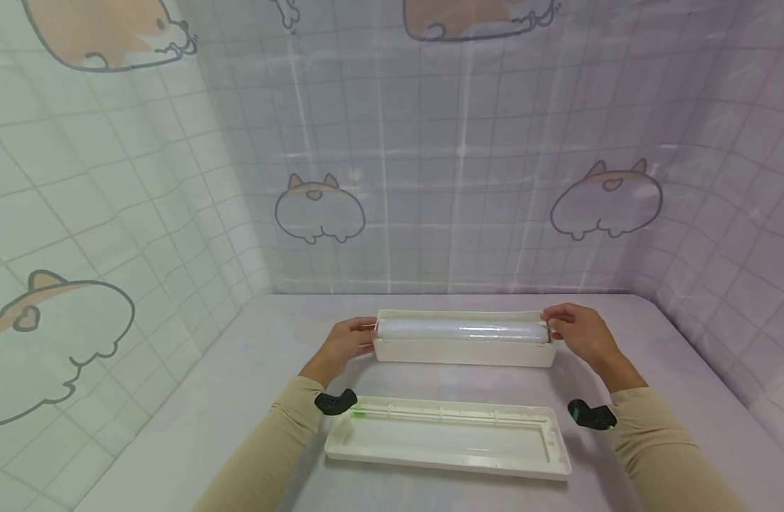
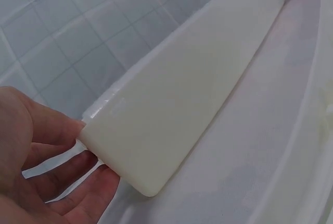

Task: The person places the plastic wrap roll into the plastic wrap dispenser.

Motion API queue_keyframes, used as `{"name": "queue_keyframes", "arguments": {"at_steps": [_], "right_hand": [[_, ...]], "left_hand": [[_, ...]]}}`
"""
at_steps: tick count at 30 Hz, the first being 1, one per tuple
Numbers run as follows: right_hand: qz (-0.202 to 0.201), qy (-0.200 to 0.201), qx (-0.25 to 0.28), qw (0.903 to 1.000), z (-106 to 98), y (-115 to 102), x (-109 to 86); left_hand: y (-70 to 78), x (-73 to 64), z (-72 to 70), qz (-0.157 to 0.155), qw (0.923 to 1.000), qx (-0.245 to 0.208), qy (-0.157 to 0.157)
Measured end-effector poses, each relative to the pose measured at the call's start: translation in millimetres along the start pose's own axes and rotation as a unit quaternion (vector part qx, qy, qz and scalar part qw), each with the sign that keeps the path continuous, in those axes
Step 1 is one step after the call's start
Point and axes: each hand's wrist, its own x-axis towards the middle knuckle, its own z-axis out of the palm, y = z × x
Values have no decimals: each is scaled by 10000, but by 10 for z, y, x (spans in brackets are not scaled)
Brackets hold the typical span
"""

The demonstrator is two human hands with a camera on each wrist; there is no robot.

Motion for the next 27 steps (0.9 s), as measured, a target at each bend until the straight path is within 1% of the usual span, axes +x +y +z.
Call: {"name": "queue_keyframes", "arguments": {"at_steps": [6, 9, 11, 14, 19, 23, 27], "right_hand": [[-22, 8, 177, 9998, -26, -31, -41], [26, 102, 231, 9997, -3, -33, -55], [70, 213, 249, 9994, 20, -25, -73], [96, 450, 256, 9986, 57, 0, -122], [-148, 780, 382, 9961, 53, 43, -247], [-289, 780, 632, 9945, 39, 35, -360], [-323, 644, 871, 9936, 39, 22, -478]], "left_hand": [[12, -11, -6, 73, 10000, 16, -18], [2, -41, -31, 176, 9997, 121, -110], [-14, -78, -64, 280, 9992, 186, -228], [-11, -169, -124, 456, 9978, 340, -353], [-11, -309, -231, 501, 9960, 618, -414], [-61, -422, -314, 487, 9929, 1009, -395], [-98, -553, -377, 505, 9877, 1467, -219]]}}
